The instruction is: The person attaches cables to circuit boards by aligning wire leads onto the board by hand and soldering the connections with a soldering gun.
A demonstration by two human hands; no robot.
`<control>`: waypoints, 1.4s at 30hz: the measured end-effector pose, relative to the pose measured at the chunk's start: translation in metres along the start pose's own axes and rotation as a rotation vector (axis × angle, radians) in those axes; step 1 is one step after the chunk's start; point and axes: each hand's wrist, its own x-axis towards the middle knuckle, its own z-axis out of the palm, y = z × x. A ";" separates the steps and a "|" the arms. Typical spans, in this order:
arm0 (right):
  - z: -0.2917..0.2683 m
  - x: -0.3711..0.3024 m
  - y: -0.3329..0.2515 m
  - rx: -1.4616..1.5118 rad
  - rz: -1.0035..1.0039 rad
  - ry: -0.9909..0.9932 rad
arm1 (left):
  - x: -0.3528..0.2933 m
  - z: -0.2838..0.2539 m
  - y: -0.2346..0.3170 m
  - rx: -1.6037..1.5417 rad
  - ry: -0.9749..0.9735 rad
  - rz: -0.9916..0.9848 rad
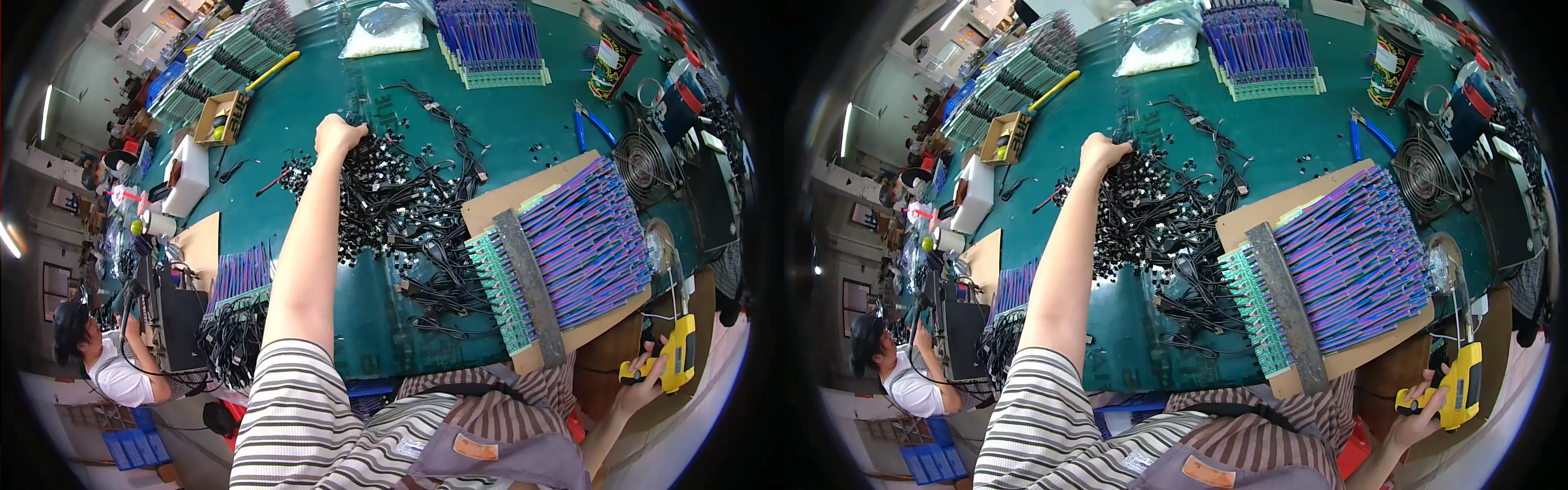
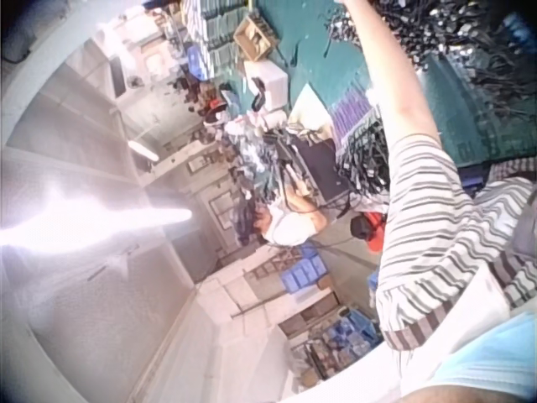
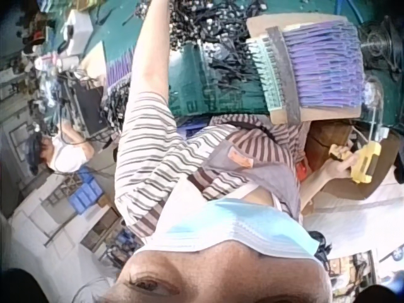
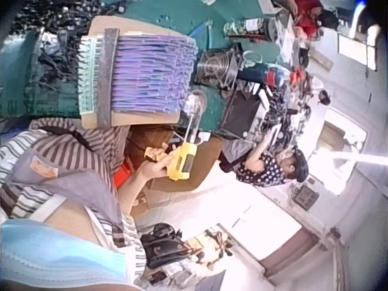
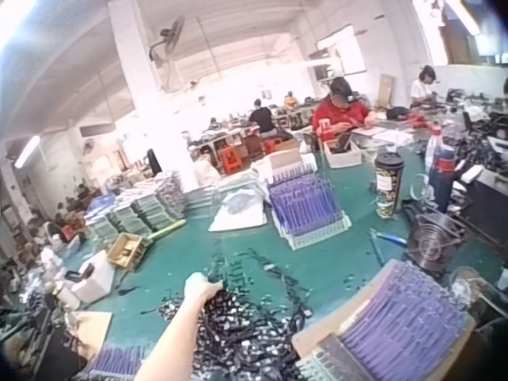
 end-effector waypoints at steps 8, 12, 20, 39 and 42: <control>-0.004 -0.006 -0.013 0.005 -0.021 0.020 | -0.089 -0.055 0.014 -0.227 0.096 0.581; -0.006 -0.009 -0.014 0.068 -0.025 -0.020 | -0.162 -0.049 0.017 -0.190 -0.042 0.843; -0.006 -0.023 -0.016 0.054 -0.021 -0.067 | -0.201 -0.003 0.013 -0.329 -0.233 0.797; -0.006 -0.096 -0.052 0.084 0.077 -0.342 | -0.282 0.008 0.038 -0.384 0.074 1.126; -0.024 -0.108 -0.048 -0.042 0.257 -0.576 | -0.315 0.021 0.032 -0.428 0.009 1.126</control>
